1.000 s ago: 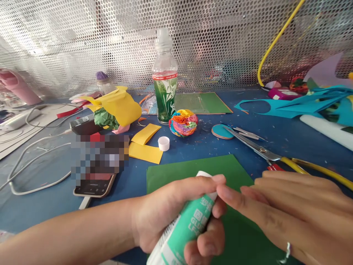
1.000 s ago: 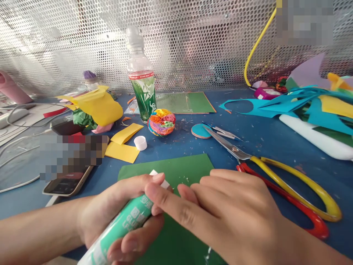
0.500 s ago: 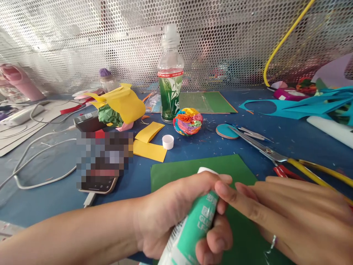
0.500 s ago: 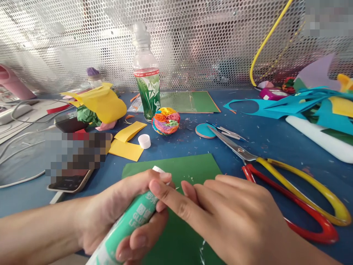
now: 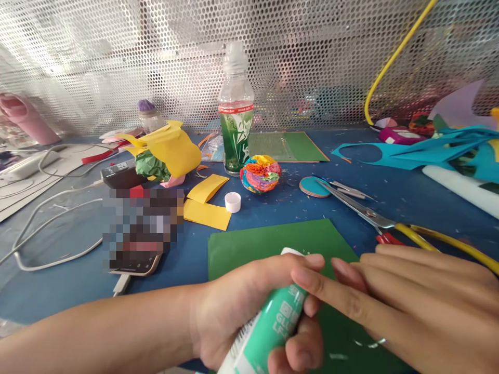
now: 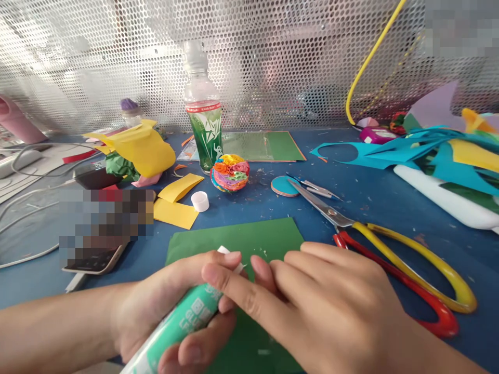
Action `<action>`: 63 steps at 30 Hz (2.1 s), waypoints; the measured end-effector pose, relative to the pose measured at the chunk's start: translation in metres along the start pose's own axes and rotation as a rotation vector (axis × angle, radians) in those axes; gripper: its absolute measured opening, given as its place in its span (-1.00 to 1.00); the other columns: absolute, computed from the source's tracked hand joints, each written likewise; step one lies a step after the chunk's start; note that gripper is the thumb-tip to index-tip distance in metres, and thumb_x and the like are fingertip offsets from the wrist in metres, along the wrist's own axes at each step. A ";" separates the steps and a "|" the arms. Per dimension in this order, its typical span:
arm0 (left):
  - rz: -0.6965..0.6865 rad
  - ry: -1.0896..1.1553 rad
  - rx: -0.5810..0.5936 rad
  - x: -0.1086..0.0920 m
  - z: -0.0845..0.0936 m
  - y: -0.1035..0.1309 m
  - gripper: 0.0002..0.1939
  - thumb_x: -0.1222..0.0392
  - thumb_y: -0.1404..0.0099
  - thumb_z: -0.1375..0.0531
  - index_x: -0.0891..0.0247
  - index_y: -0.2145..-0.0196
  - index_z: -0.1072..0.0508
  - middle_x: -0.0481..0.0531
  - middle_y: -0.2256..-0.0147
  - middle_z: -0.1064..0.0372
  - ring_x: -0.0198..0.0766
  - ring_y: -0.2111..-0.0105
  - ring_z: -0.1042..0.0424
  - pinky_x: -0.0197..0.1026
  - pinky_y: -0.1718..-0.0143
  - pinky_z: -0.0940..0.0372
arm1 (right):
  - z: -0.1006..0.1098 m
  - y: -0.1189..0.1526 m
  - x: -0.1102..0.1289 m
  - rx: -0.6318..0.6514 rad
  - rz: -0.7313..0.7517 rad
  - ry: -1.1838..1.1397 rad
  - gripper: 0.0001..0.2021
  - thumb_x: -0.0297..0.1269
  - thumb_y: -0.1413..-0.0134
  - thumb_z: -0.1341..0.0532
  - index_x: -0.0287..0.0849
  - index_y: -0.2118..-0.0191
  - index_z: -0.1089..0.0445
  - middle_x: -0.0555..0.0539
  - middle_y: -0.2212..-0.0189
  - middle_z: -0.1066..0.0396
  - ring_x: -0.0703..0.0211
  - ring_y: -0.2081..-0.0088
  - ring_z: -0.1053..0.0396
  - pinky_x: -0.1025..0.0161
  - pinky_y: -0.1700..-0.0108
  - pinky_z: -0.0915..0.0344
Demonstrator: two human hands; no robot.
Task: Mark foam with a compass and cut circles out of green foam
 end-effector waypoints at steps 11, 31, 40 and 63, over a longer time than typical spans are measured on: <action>-0.133 -0.045 -0.004 -0.015 -0.007 0.015 -0.59 -0.15 -0.28 0.03 0.26 0.46 -0.25 -0.06 0.72 -0.29 -0.43 0.79 -0.20 -0.44 0.77 -0.20 | 0.019 -0.007 -0.013 -0.086 0.035 0.029 -0.66 -0.52 -0.16 -0.04 -0.06 0.02 -0.34 0.12 0.67 -0.36 0.25 0.61 -0.31 0.19 0.46 -0.18; -0.971 -0.613 -0.502 -0.110 -0.006 0.073 -0.85 0.13 -0.17 -0.06 0.27 0.40 -0.29 -0.08 0.55 -0.24 -0.37 0.57 -0.29 -0.29 0.50 -0.30 | -0.036 -0.001 -0.086 0.113 -0.546 -0.363 -0.82 -0.18 -0.12 -0.12 -0.03 0.28 -0.46 0.15 0.75 -0.26 0.38 0.76 -0.08 0.37 0.70 -0.04; -1.502 -1.330 -1.324 -0.177 -0.009 0.169 -0.75 0.09 -0.16 -0.19 0.22 0.23 -0.32 0.04 0.19 -0.35 -0.22 0.19 -0.35 -0.18 0.21 -0.27 | -0.041 0.001 -0.093 0.155 -0.612 -0.399 -0.78 -0.17 -0.12 -0.11 -0.10 0.26 -0.47 0.09 0.68 -0.35 0.35 0.74 -0.12 0.35 0.68 -0.03; -1.315 -1.791 -1.696 -0.167 -0.030 0.175 -0.66 0.16 -0.14 -0.16 0.30 0.12 -0.31 0.17 0.08 -0.32 -0.13 0.07 -0.32 -0.09 0.06 -0.21 | -0.059 0.005 -0.089 0.260 -0.613 -0.460 -0.70 -0.10 -0.13 -0.06 -0.11 0.23 -0.47 0.09 0.71 -0.21 0.30 0.67 -0.09 0.33 0.62 0.01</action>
Point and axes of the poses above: each hand's wrist, its own y-axis away from the middle knuckle, its own z-axis out of the back of the hand, x = y × z, the point moved 10 cm from there along -y, towards the middle knuckle
